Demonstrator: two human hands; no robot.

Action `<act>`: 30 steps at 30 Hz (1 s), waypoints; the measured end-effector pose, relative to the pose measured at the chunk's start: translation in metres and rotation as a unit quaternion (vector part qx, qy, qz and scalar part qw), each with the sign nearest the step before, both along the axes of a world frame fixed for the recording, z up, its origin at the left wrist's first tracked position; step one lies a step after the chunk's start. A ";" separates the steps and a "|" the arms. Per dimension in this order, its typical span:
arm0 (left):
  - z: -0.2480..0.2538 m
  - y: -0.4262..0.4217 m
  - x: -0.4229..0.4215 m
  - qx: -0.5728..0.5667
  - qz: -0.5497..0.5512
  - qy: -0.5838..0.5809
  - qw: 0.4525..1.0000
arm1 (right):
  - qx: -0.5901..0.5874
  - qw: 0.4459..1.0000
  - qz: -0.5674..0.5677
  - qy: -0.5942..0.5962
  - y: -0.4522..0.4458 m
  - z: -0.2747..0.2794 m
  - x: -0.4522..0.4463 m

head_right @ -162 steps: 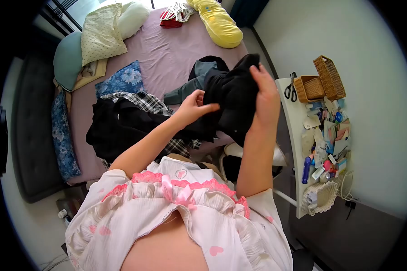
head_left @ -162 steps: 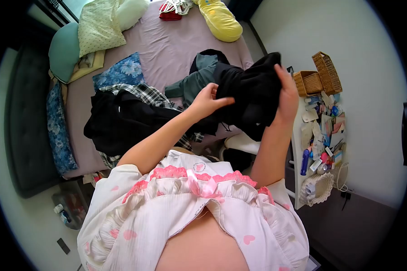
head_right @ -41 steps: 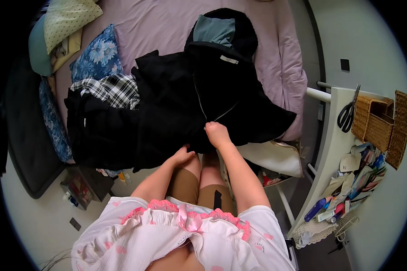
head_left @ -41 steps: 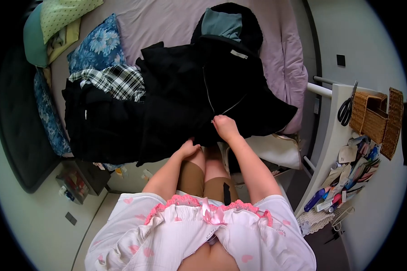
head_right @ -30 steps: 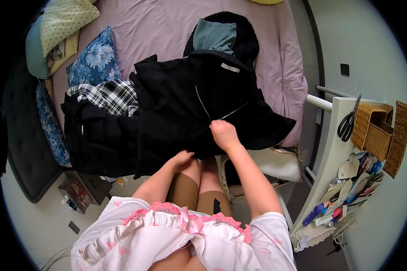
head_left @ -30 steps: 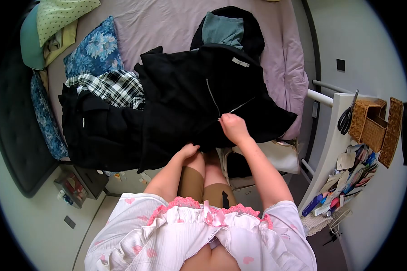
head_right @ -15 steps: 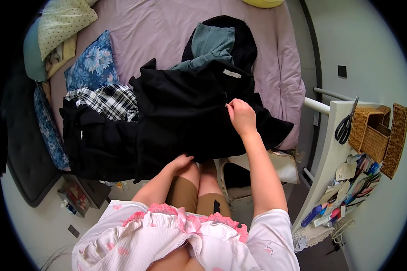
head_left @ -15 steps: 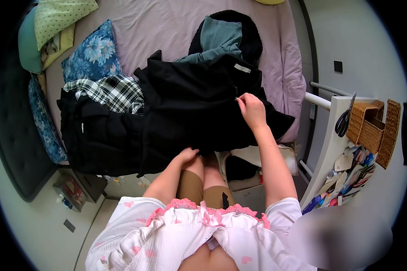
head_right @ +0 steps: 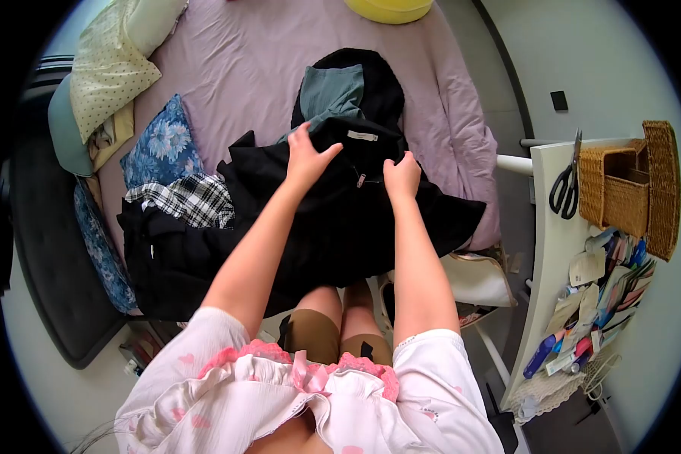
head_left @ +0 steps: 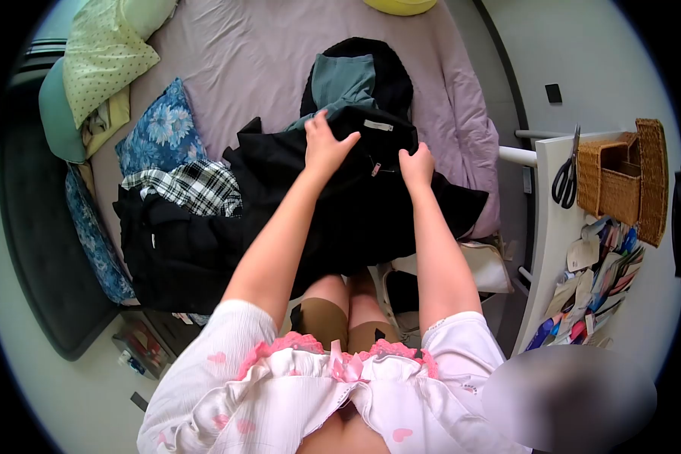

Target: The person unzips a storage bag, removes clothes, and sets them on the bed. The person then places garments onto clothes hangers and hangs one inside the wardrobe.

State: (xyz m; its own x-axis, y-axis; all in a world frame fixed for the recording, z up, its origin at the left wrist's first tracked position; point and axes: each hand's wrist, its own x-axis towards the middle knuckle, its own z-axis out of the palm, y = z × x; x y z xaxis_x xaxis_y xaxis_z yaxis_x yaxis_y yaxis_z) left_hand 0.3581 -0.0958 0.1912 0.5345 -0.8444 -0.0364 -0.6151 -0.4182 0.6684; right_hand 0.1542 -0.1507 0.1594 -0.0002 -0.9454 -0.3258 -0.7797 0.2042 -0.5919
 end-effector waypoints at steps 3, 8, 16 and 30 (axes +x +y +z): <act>0.017 -0.026 0.005 0.179 -0.047 -0.024 0.982 | -0.127 0.990 -0.016 -0.064 0.034 0.047 0.003; 0.026 0.012 0.015 0.135 -0.023 0.038 0.990 | 0.002 0.961 0.205 -0.183 0.121 0.135 -0.011; 0.172 0.215 0.002 0.018 0.067 0.381 0.922 | 0.341 0.833 0.209 -0.382 0.115 0.157 0.007; 0.308 0.302 -0.002 0.252 -0.066 0.045 0.964 | 0.126 0.953 0.144 -0.235 0.115 0.060 0.056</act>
